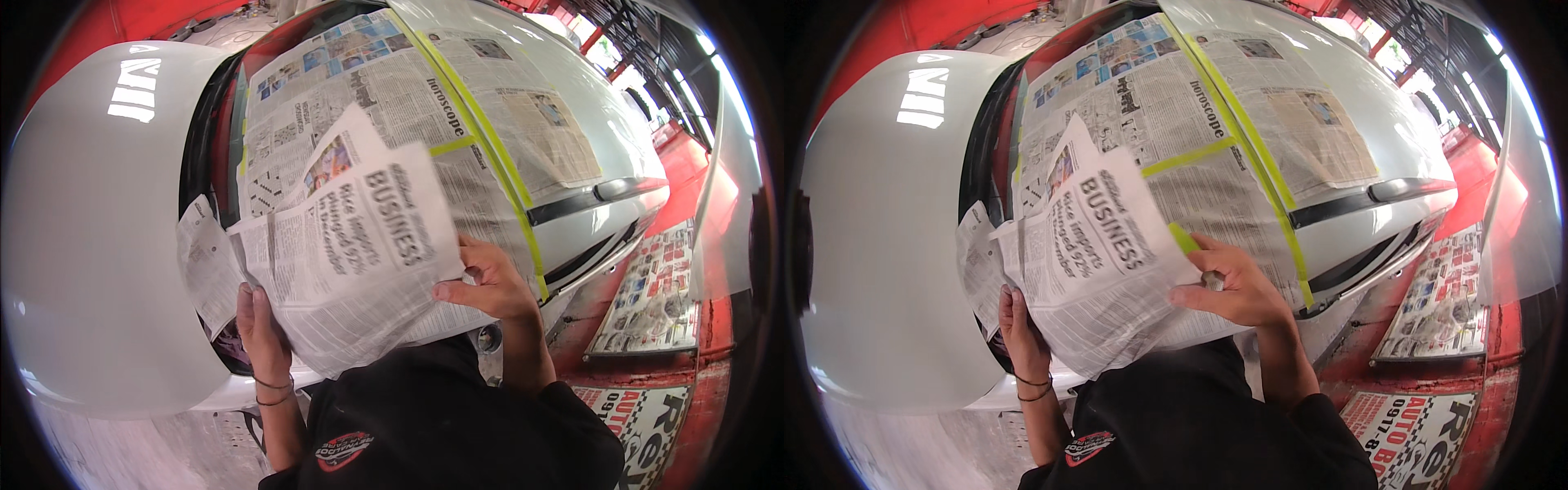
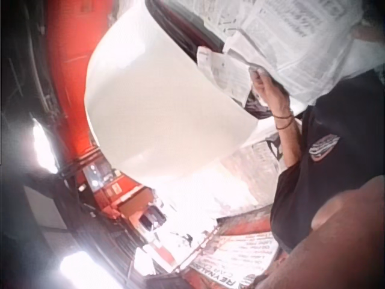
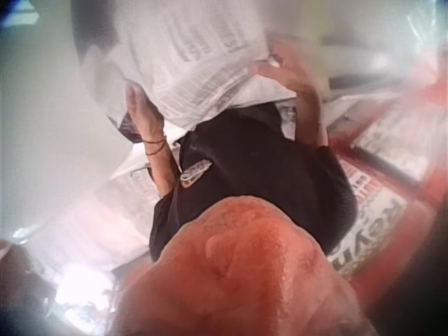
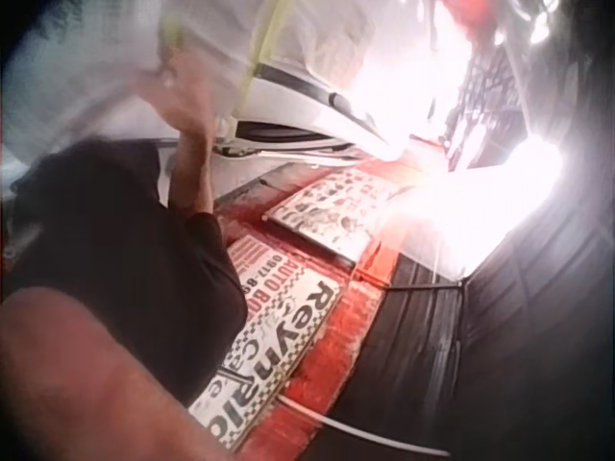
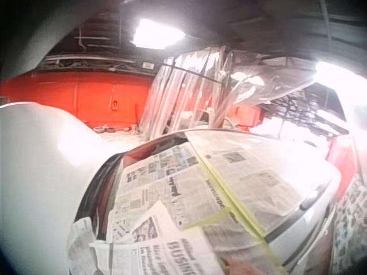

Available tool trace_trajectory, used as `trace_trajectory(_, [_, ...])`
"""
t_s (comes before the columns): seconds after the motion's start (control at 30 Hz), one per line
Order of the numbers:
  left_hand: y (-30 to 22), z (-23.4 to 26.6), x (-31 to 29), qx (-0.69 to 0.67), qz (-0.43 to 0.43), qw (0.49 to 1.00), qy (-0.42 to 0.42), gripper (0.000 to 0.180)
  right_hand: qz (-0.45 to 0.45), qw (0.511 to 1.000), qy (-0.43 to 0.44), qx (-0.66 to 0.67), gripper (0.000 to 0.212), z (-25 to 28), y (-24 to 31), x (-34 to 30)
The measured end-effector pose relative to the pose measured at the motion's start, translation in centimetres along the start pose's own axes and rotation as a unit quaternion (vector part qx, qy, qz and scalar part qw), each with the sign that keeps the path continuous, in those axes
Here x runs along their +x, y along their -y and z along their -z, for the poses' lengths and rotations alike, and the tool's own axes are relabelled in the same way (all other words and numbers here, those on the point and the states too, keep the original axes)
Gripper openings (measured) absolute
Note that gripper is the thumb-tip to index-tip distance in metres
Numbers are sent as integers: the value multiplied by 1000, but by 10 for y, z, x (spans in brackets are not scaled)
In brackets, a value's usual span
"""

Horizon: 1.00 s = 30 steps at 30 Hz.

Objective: The person places newspaper sheets over the hood of a white car and secures them with yellow masking tape. They smooth the paper, apply tape strips, and adjust coverage across the hood surface.

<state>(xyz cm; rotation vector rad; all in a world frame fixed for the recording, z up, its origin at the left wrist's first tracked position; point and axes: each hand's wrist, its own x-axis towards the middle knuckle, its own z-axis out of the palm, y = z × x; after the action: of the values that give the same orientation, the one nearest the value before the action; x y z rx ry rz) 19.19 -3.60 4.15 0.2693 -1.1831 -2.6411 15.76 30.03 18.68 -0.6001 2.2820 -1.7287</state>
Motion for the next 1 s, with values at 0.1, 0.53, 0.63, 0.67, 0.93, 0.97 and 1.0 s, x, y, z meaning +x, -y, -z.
trace_trajectory(0.1, [6,-4,5,373,-96,921,-54,45,-33,997,-70,-22,30,-18,1,-2])
trace_trajectory(0.53, [-44,-77,-76,392,-41,877,274,112,-7,999,-42,-21,20,-106,-1,16])
trace_trajectory(0.63, [-43,-77,-79,466,-53,829,305,128,2,1000,-7,2,20,-111,-1,17])
trace_trajectory(0.67, [-42,-75,-81,458,-41,837,296,129,7,1000,1,10,20,-112,0,18])
trace_trajectory(0.93, [-42,-66,-84,457,-61,826,323,137,-19,983,-18,181,32,-120,-8,22])
trace_trajectory(0.97, [-35,-61,-85,505,-137,782,339,147,-40,979,-6,200,32,-120,-7,23])
trace_trajectory(1.0, [-28,-56,-85,507,-136,785,327,149,-37,979,-2,199,29,-122,-7,24])
